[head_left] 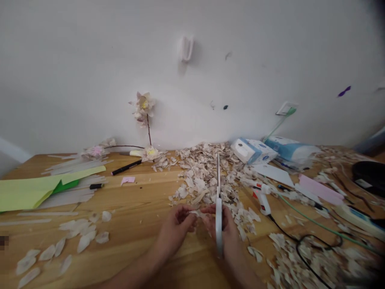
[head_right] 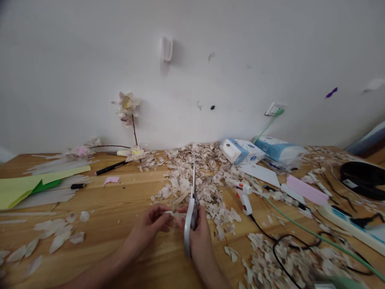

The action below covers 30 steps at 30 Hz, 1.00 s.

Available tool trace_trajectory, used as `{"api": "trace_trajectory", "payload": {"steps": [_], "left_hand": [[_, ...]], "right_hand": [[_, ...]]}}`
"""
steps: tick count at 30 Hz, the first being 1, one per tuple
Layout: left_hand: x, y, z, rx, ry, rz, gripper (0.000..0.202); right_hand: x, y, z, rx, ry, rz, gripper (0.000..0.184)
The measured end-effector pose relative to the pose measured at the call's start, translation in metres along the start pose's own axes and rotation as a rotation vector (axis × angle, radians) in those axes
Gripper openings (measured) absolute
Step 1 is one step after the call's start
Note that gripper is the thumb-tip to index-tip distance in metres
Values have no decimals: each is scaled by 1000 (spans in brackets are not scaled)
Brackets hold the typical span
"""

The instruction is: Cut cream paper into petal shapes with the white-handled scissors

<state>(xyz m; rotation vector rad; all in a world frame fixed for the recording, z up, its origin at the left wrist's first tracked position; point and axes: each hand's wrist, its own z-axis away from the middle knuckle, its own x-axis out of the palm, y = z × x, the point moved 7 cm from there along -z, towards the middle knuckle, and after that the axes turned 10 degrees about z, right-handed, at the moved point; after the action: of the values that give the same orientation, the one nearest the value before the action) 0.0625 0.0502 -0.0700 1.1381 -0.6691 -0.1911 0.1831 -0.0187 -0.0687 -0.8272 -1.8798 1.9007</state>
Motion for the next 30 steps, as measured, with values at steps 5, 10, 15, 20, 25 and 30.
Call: {"api": "trace_trajectory", "payload": {"steps": [5,10,15,20,25,30], "left_hand": [[3,-5,4,-153,-37,17,34],[7,-8,8,-209,-72,12,34],[6,-9,8,-190,-72,-21,37],[8,-12,8,-219,-100,-32,33],[8,-16,7,-260,-126,-24,38],[8,-18,7,-273,-142,-22,42]], "right_hand": [[3,-5,6,-90,-47,125,30],[6,-4,8,-14,-71,58,27],[1,-3,5,-19,2,0,32],[-2,-4,2,-45,32,58,32],[-6,-5,1,-47,78,76,31],[0,-3,1,7,-29,55,29]]}}
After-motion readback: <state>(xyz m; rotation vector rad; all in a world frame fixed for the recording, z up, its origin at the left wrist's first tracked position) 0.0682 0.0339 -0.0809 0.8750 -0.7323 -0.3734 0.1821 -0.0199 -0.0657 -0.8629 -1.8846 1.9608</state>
